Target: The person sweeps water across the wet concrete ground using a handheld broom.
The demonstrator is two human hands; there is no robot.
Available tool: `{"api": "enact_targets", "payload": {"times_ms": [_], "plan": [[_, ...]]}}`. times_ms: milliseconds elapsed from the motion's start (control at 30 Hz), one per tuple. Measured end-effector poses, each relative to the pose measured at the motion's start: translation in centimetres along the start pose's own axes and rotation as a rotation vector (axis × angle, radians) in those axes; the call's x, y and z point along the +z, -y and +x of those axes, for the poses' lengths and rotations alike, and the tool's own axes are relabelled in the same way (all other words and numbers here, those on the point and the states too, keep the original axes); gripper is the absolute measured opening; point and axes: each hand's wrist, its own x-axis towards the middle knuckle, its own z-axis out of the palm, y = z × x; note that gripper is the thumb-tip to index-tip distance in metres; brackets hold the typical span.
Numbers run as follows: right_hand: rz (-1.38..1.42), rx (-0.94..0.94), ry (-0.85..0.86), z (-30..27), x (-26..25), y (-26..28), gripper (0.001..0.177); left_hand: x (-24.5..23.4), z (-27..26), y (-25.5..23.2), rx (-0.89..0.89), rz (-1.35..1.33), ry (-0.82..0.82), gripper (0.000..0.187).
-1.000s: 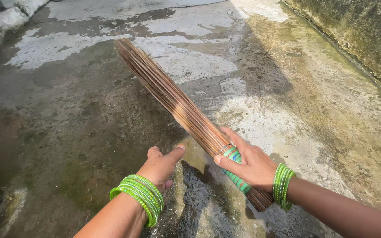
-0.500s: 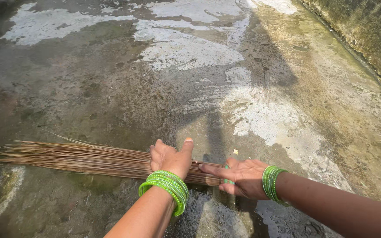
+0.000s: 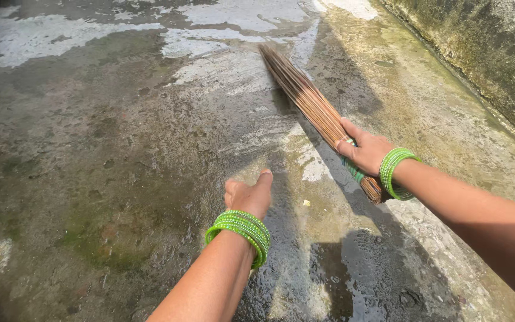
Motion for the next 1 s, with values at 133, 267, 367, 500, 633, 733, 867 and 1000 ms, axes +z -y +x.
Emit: {"api": "enact_targets", "payload": {"times_ms": [133,267,367,500,633,733,867,1000], "plan": [[0.221,-0.07,-0.195,-2.0,-0.4,2.0,0.082,0.3,-0.3,-0.6,-0.018,-0.024,-0.051,0.11],[0.129,-0.1,0.007,-6.9,-1.9,7.6,0.08,0.3,0.1,-1.0,-0.012,0.026,-0.166,0.111],[0.154,-0.402,0.045,-9.5,-1.8,11.8,0.077,0.1,0.8,-0.5,0.105,-0.005,-0.341,0.11],[-0.02,-0.546,0.216,-10.8,0.9,15.5,0.062,-1.2,1.6,0.4,0.229,0.046,-0.528,0.107],[-0.335,-0.804,0.298,-8.9,4.6,18.6,0.048,-3.5,2.3,1.1,0.197,0.085,-0.548,0.104],[-0.383,-0.638,0.263,-6.1,4.3,19.2,0.054,-4.7,2.4,1.1,0.086,0.058,-0.466,0.104],[-0.333,-0.431,0.244,-2.6,1.9,19.7,0.069,-6.1,3.3,1.6,-0.002,0.021,-0.368,0.105],[-0.027,-0.411,0.189,-1.7,2.4,21.5,0.07,-7.4,5.4,2.2,0.054,-0.059,-0.439,0.106]]}}
